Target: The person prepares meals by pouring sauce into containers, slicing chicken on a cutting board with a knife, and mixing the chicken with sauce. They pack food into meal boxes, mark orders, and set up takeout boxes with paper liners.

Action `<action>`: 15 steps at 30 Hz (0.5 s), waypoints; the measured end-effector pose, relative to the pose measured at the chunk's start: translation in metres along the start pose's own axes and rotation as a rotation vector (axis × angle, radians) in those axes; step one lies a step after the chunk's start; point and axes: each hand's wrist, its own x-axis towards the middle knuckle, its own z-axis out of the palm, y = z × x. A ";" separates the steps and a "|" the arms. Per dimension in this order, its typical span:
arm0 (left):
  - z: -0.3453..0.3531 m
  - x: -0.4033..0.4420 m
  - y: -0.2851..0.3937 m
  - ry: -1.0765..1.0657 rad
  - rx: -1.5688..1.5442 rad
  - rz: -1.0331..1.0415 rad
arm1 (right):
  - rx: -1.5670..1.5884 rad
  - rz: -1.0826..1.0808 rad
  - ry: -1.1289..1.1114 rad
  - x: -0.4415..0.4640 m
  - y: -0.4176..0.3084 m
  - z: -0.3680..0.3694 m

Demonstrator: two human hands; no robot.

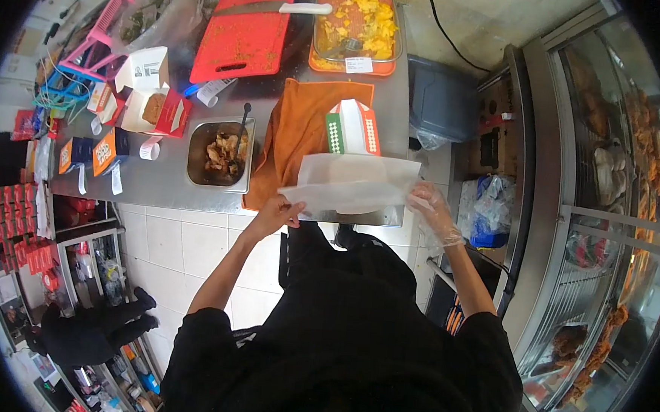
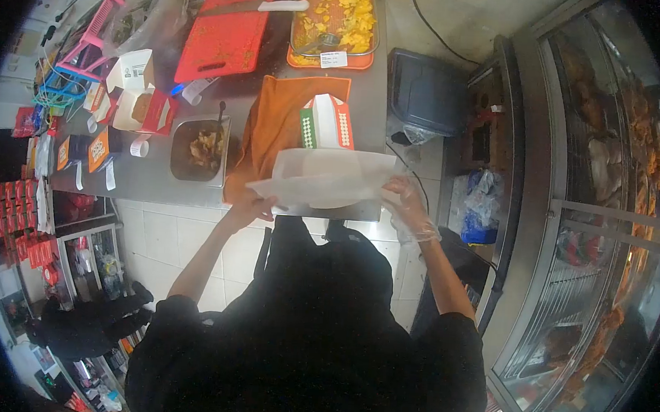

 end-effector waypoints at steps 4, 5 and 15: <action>0.008 -0.001 0.005 0.136 0.053 0.051 | 0.453 0.469 0.078 0.002 -0.021 0.009; 0.011 -0.001 0.003 0.157 0.035 0.120 | 0.447 0.479 0.068 0.001 -0.014 0.012; 0.026 0.015 -0.008 0.086 -0.350 0.017 | 0.368 0.538 -0.019 -0.015 -0.002 0.014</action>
